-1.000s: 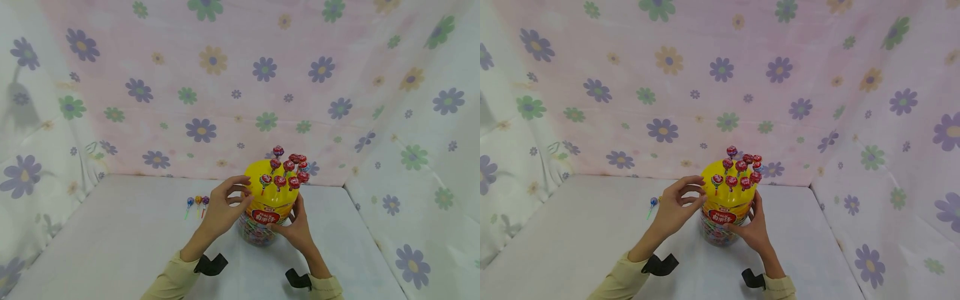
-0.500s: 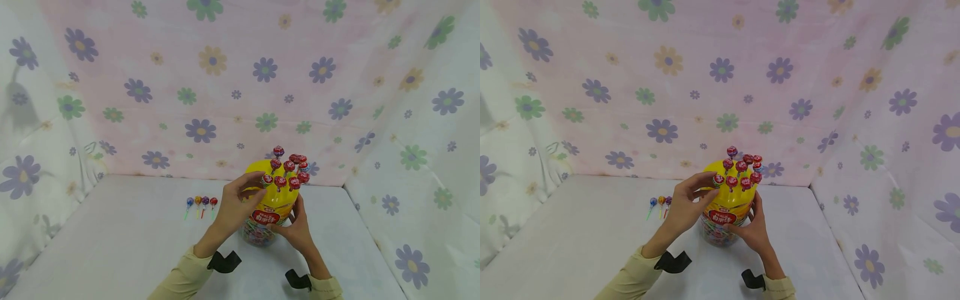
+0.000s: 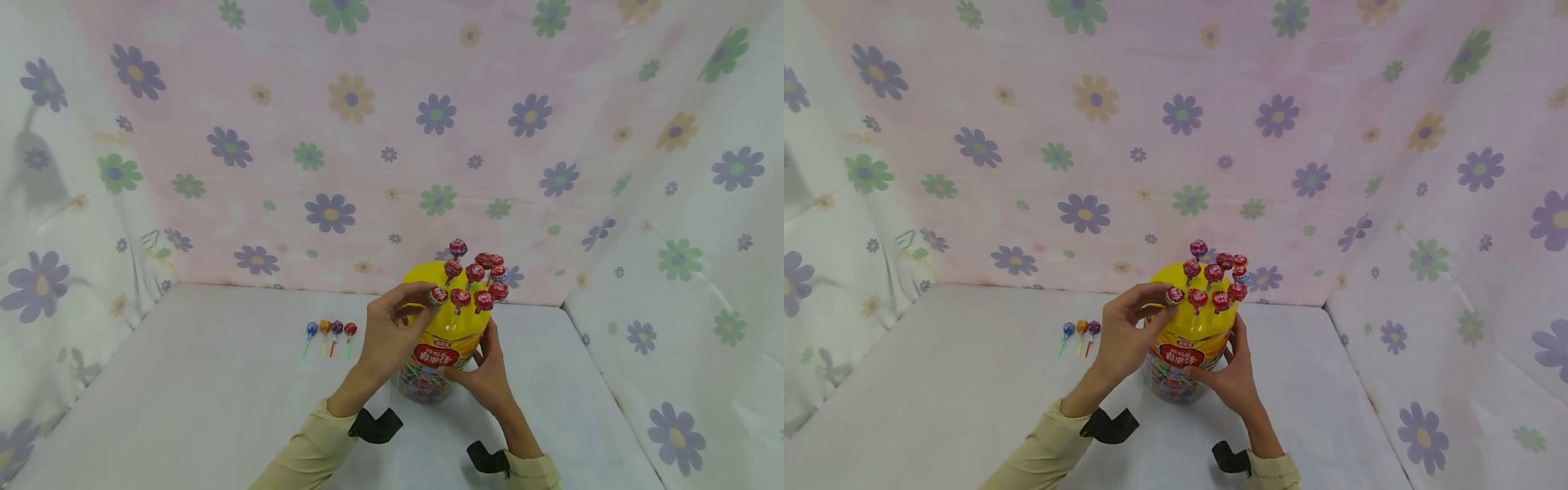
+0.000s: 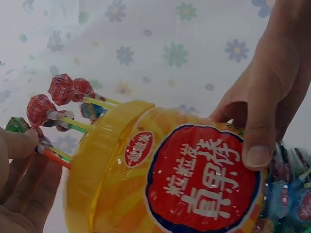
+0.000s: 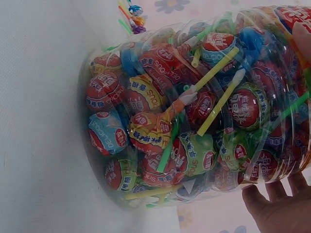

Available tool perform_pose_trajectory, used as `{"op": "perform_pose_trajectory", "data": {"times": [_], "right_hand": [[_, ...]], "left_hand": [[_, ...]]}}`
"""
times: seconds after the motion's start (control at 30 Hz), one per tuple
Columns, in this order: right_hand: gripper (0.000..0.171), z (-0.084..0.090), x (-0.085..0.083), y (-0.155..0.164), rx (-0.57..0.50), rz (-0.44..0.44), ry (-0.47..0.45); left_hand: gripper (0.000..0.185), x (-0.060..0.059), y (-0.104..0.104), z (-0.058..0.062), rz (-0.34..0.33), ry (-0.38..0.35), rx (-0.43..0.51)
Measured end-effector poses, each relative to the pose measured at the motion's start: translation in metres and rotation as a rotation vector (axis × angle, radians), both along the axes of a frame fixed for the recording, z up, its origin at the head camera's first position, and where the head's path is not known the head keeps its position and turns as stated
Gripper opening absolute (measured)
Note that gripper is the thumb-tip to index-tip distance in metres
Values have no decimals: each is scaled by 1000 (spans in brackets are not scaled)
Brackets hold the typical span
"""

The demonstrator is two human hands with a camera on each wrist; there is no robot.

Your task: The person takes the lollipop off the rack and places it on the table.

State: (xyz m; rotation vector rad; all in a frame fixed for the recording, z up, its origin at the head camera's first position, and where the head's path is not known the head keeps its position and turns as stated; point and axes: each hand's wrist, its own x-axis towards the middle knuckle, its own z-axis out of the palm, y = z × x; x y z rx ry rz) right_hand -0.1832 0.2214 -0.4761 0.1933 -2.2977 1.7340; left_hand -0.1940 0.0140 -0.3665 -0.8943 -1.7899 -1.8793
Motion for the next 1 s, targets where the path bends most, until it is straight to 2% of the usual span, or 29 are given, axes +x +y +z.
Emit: {"op": "perform_pose_trajectory", "data": {"times": [0.2,0.3,0.43,0.73,1.0], "right_hand": [[107,2,1,-1,3,-4,8],[108,2,2,-1,1,-6,1],[109,0,3,-2,1,-15,-10],[109,0,2,-1,-4,8,1],[110,-2,1,0,-4,15,8]], "left_hand": [[31,1,-1,14,20,76,79],[32,2,-4,14,45,72,74],[32,6,-10,7,67,39,38],[34,10,-27,-14,44,-45,-32],[36,5,-42,-35,40,-131,-19]]}}
